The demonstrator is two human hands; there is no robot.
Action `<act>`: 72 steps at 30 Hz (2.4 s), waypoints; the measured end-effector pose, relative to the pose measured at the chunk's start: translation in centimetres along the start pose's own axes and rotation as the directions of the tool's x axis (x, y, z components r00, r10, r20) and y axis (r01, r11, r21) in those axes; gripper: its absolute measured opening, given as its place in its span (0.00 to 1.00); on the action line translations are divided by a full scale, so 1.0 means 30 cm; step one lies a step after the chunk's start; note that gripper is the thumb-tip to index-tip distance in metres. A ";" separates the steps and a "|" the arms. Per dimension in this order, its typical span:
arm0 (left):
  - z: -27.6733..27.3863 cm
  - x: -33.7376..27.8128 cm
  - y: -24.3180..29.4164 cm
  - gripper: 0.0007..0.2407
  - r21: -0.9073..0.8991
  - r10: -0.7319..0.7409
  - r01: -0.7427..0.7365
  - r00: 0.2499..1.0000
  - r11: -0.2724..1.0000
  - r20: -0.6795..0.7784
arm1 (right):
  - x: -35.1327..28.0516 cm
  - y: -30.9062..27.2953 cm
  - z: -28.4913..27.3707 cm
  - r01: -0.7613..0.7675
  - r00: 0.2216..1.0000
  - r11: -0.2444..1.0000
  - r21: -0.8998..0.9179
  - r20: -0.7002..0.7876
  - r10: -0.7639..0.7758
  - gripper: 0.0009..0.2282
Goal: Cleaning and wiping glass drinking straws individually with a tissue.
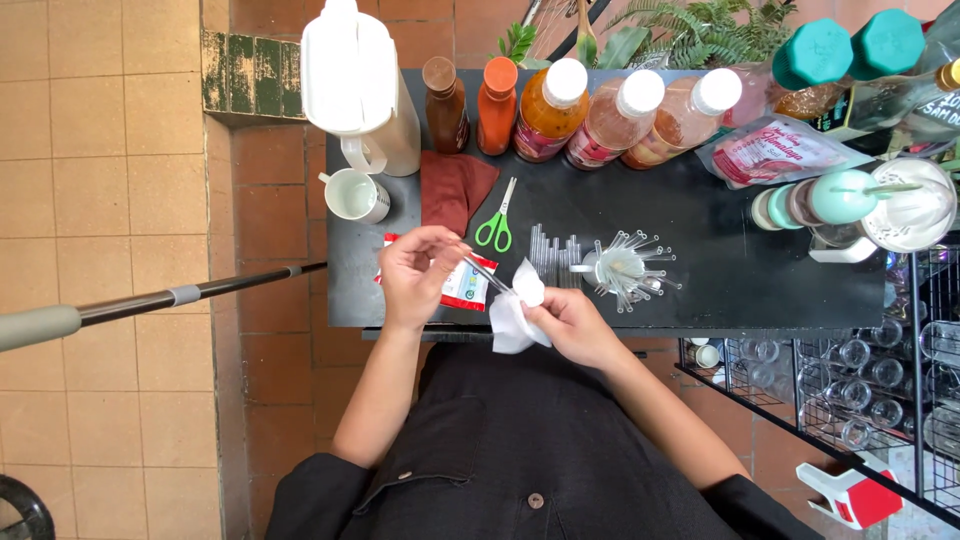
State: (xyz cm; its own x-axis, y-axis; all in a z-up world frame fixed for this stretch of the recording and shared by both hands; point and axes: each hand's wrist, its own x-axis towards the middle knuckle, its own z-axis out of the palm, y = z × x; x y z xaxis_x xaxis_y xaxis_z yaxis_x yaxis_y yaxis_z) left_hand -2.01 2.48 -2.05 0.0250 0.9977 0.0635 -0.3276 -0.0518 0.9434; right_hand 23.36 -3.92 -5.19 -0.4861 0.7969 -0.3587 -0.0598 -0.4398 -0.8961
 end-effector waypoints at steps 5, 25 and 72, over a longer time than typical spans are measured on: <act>0.081 -0.024 0.027 0.04 0.226 -0.069 0.037 0.988 0.974 0.137 | 0.023 -0.051 0.020 -0.003 0.994 0.973 -0.230 -0.106 -0.022 0.08; -0.021 -0.036 -0.044 0.08 0.056 0.016 -0.018 1.000 0.998 0.026 | 0.026 -0.076 0.003 0.020 1.000 0.996 -0.084 -0.011 -0.021 0.09; 0.127 -0.144 -0.064 0.13 0.419 -0.398 0.248 0.859 0.873 0.322 | 0.028 -0.005 -0.071 0.212 0.853 0.975 -0.063 -0.475 -0.216 0.08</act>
State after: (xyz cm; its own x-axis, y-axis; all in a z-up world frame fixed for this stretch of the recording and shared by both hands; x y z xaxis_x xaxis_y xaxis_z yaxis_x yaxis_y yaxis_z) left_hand 2.10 -1.91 -2.88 0.4559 0.8633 -0.2164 0.1157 0.1835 0.9762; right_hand 24.83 -2.30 -5.90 0.0125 0.9715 -0.2369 -0.1065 -0.2343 -0.9663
